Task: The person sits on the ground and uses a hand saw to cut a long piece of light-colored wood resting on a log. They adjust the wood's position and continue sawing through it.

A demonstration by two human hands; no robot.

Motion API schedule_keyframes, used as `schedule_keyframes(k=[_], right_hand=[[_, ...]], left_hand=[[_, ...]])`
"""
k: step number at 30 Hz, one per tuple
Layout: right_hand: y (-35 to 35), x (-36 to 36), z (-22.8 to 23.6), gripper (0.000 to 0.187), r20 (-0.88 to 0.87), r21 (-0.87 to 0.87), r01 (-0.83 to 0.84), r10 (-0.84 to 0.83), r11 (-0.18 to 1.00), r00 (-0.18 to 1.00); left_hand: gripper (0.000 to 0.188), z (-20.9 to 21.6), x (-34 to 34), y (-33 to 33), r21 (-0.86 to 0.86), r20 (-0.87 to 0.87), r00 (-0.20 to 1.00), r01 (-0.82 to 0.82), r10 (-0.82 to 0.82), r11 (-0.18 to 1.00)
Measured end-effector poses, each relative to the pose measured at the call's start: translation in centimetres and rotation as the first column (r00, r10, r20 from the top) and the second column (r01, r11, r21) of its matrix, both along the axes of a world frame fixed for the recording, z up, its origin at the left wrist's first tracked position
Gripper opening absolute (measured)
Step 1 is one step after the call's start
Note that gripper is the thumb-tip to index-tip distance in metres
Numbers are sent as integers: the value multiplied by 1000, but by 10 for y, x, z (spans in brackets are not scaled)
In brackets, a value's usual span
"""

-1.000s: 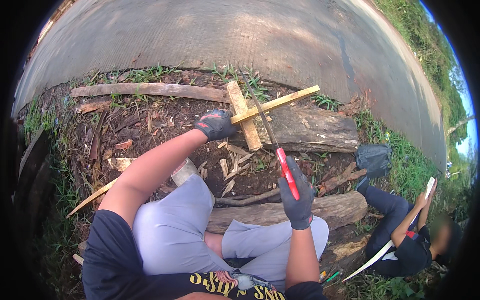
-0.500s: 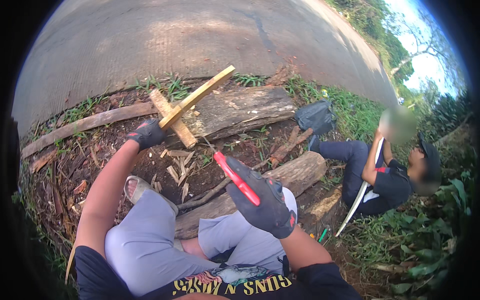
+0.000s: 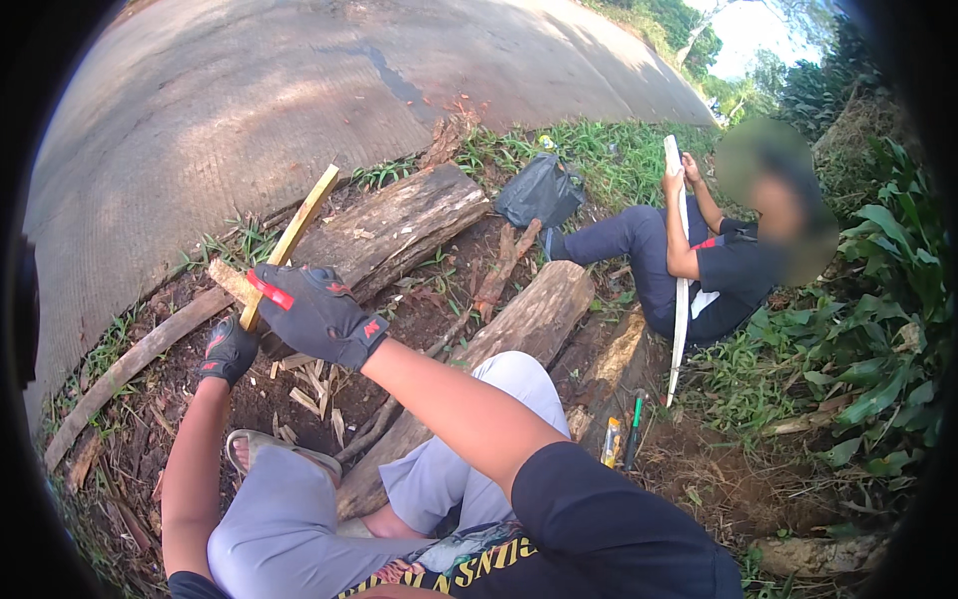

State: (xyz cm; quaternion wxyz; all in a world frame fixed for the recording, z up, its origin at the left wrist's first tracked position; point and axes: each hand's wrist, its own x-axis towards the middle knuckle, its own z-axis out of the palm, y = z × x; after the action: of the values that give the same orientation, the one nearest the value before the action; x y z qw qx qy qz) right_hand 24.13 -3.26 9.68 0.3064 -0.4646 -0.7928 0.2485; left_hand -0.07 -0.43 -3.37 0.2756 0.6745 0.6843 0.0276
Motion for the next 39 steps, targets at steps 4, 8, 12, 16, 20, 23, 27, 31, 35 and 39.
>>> schedule_keyframes(k=[4, 8, 12, 16, 20, 23, 27, 31, 35, 39], right_hand=[[15, -32, -14, 47, -24, 14, 44, -44, 999, 999], [24, -17, 0, 51, 64, -92, -12, 18, 996, 998], [6, 4, -47, 57, -97, 36, -112, 115, 993, 989], [-35, 28, -63, 65, -217, -84, -117, 97, 990, 971], [-31, 21, -46, 60, -152, -82, -87, 74, 993, 986], [-40, 48, -30, 57, -182, -140, -91, 65, 986, 981], [-89, 113, 10, 62, -84, -156, -123, 111, 980, 990], [-147, 159, 65, 60, 49, -366, 9, 9, 930, 999], [-143, 143, 56, 60, -41, -253, -67, 58, 965, 997], [-120, 115, 87, 58, 101, -168, 26, -10, 985, 995]], left_hand=[[43, 14, 2, -1, -11, 33, 999, 7, -7, 1000], [45, 19, 8, -3, -41, 30, 1000, 4, -3, 999], [44, 4, -8, 8, -96, 52, 998, -29, 34, 995], [43, 15, 4, -8, 53, 2, 999, 46, -46, 998], [42, 9, -6, -1, 39, -5, 1000, 20, -19, 999], [44, 43, 9, 4, -273, 142, 986, -47, 89, 961], [46, -24, -26, 10, 63, -11, 1000, 12, -11, 998], [46, -22, -13, 8, 54, 43, 998, 49, -51, 997], [44, -29, -17, 10, 90, 4, 998, 54, -55, 994], [49, 21, -4, 6, -159, 68, 998, -1, 12, 987]])
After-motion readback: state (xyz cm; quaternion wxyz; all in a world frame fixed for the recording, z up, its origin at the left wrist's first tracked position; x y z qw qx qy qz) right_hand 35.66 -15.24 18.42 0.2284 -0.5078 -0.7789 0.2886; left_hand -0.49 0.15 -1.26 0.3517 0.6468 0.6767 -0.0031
